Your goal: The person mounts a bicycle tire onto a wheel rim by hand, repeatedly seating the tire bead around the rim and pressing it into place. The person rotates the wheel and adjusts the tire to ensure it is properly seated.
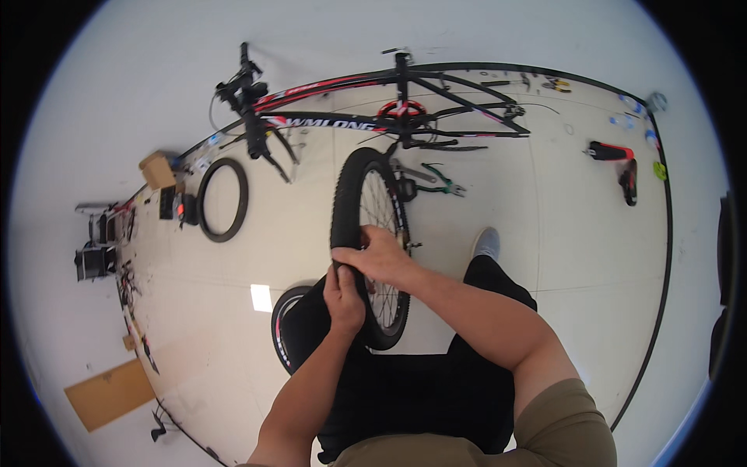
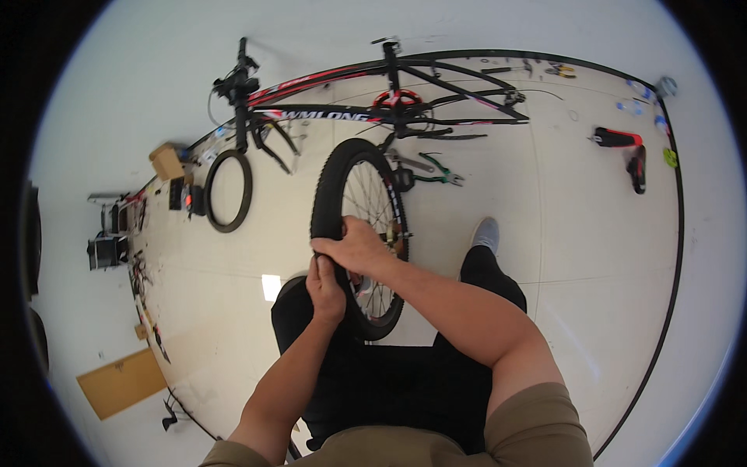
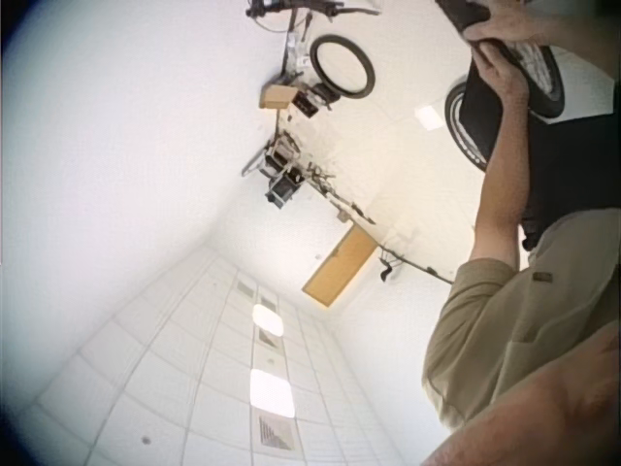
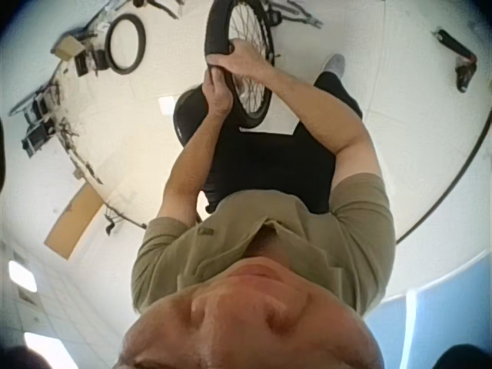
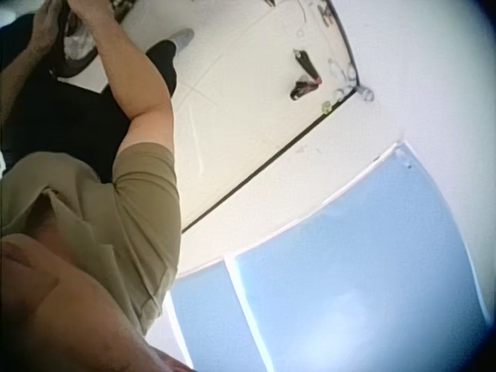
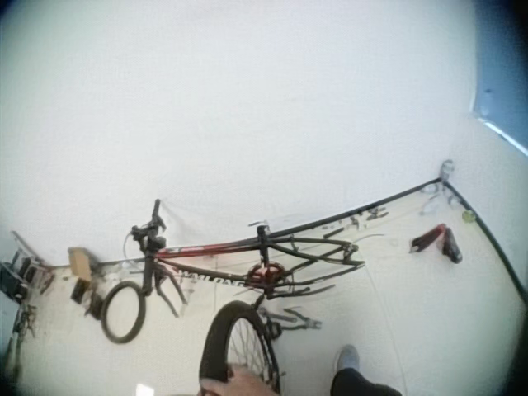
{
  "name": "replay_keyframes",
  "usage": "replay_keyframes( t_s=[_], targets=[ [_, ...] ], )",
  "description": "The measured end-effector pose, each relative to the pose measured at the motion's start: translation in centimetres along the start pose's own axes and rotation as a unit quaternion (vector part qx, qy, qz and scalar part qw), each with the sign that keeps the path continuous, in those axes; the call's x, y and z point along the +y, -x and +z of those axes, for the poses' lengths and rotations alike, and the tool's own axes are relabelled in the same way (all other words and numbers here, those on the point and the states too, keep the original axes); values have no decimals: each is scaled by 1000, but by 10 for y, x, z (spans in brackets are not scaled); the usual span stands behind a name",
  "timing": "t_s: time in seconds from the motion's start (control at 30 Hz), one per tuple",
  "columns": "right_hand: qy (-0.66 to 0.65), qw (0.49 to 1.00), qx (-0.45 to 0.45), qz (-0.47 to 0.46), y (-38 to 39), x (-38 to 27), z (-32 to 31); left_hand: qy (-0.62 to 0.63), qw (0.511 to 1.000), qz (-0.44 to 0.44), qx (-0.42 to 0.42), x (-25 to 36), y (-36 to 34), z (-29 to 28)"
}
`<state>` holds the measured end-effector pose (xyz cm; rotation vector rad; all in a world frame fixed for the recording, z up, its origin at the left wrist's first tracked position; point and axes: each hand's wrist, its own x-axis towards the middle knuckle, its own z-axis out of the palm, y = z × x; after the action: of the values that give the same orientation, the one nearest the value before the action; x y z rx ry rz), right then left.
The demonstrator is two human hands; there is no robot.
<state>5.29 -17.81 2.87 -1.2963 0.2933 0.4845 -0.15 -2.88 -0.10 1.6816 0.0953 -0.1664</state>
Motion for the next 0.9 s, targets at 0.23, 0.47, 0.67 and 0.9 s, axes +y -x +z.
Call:
replay_keyframes(
  t_s=[0.23, 0.47, 0.67, 0.9],
  targets=[
    [98, 993, 65, 13, -19, 9, -10, -44, 997, -63, 2, 8, -13, -22],
    [99, 993, 58, -27, -25, 34, 7, -13, 995, -93, 28, 7, -15, -29],
    [98, 994, -2, -44, -18, 39, 7, 32, 997, -68, 24, 2, -14, -25],
    [52, 998, -22, -29, -10, 25, 10, -33, 998, -22, 56, 16, -13, -16]
  ],
)
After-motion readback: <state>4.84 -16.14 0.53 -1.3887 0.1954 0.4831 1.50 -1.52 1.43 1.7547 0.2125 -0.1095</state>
